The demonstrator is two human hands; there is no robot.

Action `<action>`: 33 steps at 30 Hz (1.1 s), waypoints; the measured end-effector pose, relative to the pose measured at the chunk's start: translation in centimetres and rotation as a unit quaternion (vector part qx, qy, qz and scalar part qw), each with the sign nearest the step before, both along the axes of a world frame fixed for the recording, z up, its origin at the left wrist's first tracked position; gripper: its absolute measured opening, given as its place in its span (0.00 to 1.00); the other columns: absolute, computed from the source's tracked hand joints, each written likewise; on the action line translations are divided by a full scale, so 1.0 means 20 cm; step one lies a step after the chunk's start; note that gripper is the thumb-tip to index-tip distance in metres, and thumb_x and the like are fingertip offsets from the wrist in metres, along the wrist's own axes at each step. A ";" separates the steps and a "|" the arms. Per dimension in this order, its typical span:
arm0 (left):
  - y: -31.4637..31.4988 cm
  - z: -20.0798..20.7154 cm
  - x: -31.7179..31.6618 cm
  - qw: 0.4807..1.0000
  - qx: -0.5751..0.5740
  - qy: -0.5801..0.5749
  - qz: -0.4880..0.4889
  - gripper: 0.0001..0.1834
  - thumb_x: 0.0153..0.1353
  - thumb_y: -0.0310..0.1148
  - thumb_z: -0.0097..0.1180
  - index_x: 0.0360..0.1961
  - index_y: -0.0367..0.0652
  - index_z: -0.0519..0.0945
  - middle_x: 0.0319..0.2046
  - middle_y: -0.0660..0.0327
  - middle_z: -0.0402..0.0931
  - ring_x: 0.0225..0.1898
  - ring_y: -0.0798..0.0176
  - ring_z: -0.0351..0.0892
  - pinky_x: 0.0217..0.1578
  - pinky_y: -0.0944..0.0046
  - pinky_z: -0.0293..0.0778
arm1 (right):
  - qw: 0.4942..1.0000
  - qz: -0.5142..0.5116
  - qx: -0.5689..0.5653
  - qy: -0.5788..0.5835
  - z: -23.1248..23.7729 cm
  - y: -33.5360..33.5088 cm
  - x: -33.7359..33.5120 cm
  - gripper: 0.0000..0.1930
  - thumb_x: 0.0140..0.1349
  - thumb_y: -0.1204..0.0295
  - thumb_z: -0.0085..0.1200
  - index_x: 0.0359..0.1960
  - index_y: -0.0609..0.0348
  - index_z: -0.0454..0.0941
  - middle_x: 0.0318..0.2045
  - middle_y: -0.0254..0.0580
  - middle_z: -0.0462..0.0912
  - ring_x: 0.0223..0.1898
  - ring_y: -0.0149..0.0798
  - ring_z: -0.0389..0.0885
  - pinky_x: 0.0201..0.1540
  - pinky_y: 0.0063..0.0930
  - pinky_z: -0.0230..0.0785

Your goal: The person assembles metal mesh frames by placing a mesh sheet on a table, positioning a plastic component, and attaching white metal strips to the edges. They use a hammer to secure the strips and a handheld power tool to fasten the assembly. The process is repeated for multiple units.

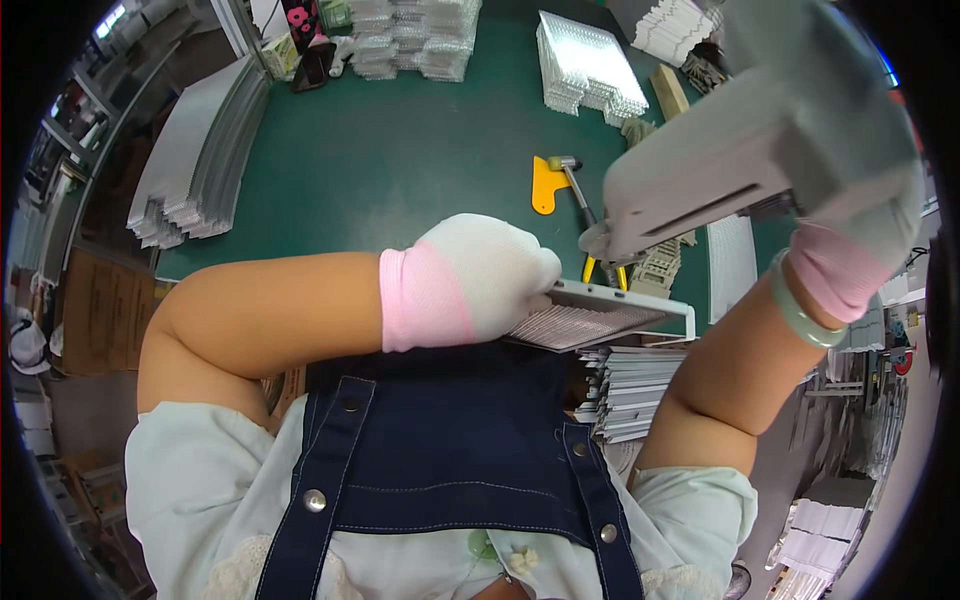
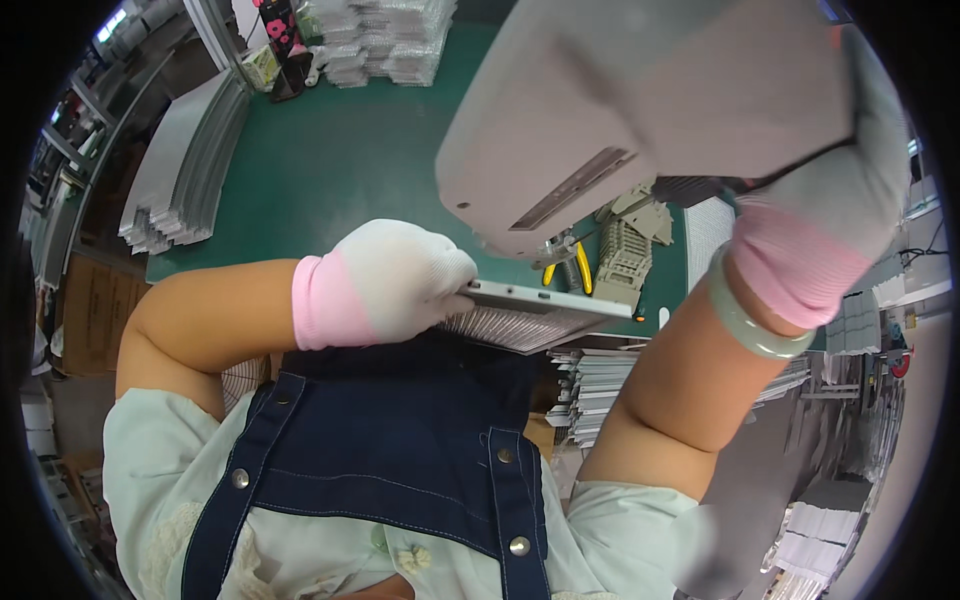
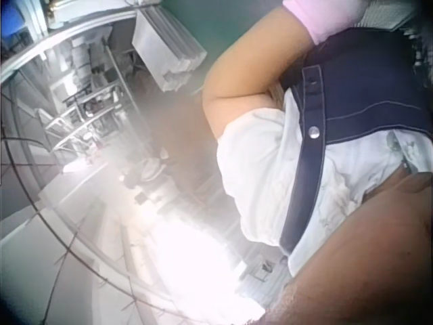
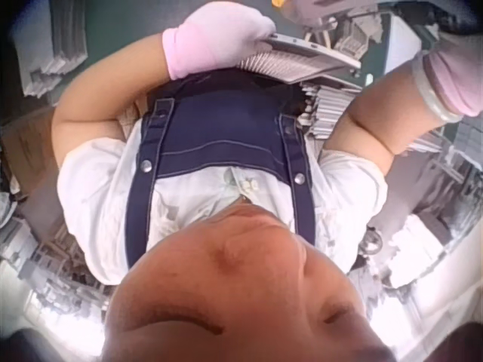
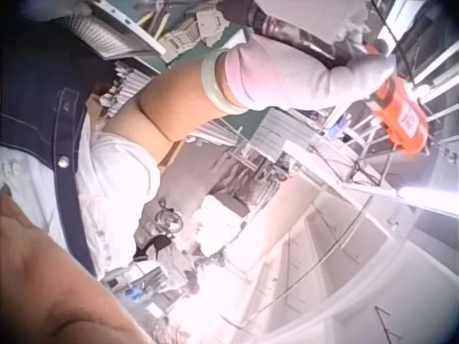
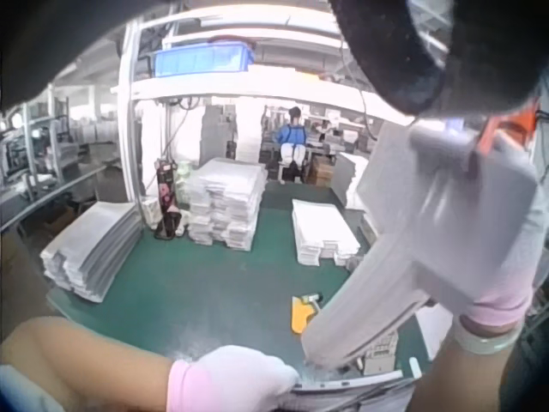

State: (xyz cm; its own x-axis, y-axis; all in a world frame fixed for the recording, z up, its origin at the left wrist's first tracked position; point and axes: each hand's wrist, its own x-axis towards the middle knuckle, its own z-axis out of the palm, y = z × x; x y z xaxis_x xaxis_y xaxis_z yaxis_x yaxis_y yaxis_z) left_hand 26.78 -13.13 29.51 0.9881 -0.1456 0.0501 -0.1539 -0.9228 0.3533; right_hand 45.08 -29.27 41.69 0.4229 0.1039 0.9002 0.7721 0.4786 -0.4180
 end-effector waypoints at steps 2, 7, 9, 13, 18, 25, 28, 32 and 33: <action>0.01 0.01 0.04 1.000 -0.009 -0.002 -0.003 0.11 0.61 0.37 0.55 0.29 0.40 0.82 0.24 0.50 0.79 0.30 0.45 0.82 0.34 0.49 0.77 | 0.998 -0.035 -0.017 -0.053 0.05 -0.01 -0.02 0.14 0.64 0.75 0.56 0.49 0.69 0.79 0.44 0.51 0.83 0.43 0.40 0.83 0.46 0.35 0.78; 0.04 -0.13 0.07 0.995 -0.013 -0.096 -0.022 0.15 0.63 0.40 0.55 0.29 0.39 0.83 0.23 0.51 0.79 0.28 0.46 0.81 0.34 0.49 0.76 | 0.983 -0.085 -0.104 -0.122 0.11 0.00 -0.02 0.15 0.64 0.75 0.57 0.51 0.68 0.78 0.41 0.47 0.83 0.40 0.37 0.83 0.44 0.31 0.78; 0.04 -0.13 0.08 0.995 -0.002 -0.096 -0.029 0.15 0.63 0.40 0.55 0.29 0.39 0.83 0.23 0.51 0.79 0.28 0.46 0.81 0.34 0.49 0.77 | 0.980 -0.093 -0.123 -0.126 0.11 -0.01 -0.02 0.15 0.64 0.75 0.57 0.51 0.67 0.78 0.40 0.46 0.84 0.39 0.36 0.83 0.43 0.29 0.78; 0.02 -0.07 0.06 0.998 -0.005 -0.058 -0.024 0.14 0.63 0.41 0.56 0.31 0.40 0.83 0.23 0.51 0.78 0.30 0.46 0.82 0.35 0.49 0.77 | 0.974 -0.112 -0.136 -0.141 0.13 -0.05 -0.01 0.17 0.63 0.75 0.58 0.53 0.66 0.77 0.37 0.43 0.84 0.37 0.34 0.83 0.42 0.26 0.77; 0.00 -0.03 0.06 0.999 -0.028 -0.040 -0.016 0.13 0.62 0.40 0.56 0.34 0.41 0.82 0.26 0.51 0.79 0.33 0.46 0.82 0.37 0.49 0.77 | 0.961 -0.168 -0.115 -0.186 0.09 -0.06 0.00 0.16 0.64 0.76 0.57 0.53 0.68 0.76 0.36 0.42 0.84 0.34 0.34 0.83 0.38 0.23 0.77; -0.01 -0.12 0.08 0.991 -0.009 -0.131 -0.019 0.09 0.61 0.38 0.56 0.35 0.46 0.81 0.29 0.53 0.80 0.35 0.47 0.82 0.38 0.49 0.78 | 0.970 0.138 -0.153 0.129 -0.07 0.15 -0.03 0.15 0.65 0.75 0.56 0.52 0.66 0.77 0.33 0.40 0.84 0.30 0.31 0.82 0.33 0.21 0.74; 0.00 -0.13 0.11 0.989 -0.038 -0.141 -0.032 0.10 0.61 0.38 0.55 0.34 0.45 0.81 0.30 0.52 0.80 0.35 0.47 0.82 0.38 0.50 0.78 | 0.953 0.200 -0.152 0.170 -0.07 0.17 0.00 0.14 0.65 0.74 0.56 0.51 0.66 0.77 0.32 0.40 0.83 0.28 0.30 0.81 0.30 0.20 0.73; 0.02 -0.17 0.13 0.990 0.000 -0.130 -0.056 0.09 0.60 0.37 0.55 0.34 0.44 0.81 0.30 0.52 0.80 0.35 0.47 0.82 0.38 0.50 0.78 | 0.935 0.250 -0.159 0.195 -0.07 0.17 0.00 0.14 0.65 0.73 0.55 0.50 0.65 0.77 0.30 0.39 0.83 0.26 0.28 0.80 0.27 0.18 0.71; 0.03 -0.18 0.14 0.988 -0.001 -0.144 -0.063 0.09 0.60 0.37 0.54 0.34 0.44 0.81 0.30 0.52 0.80 0.35 0.47 0.82 0.37 0.50 0.78 | 0.932 0.259 -0.159 0.198 -0.07 0.18 0.00 0.14 0.65 0.72 0.55 0.50 0.65 0.77 0.30 0.38 0.83 0.26 0.28 0.80 0.27 0.18 0.70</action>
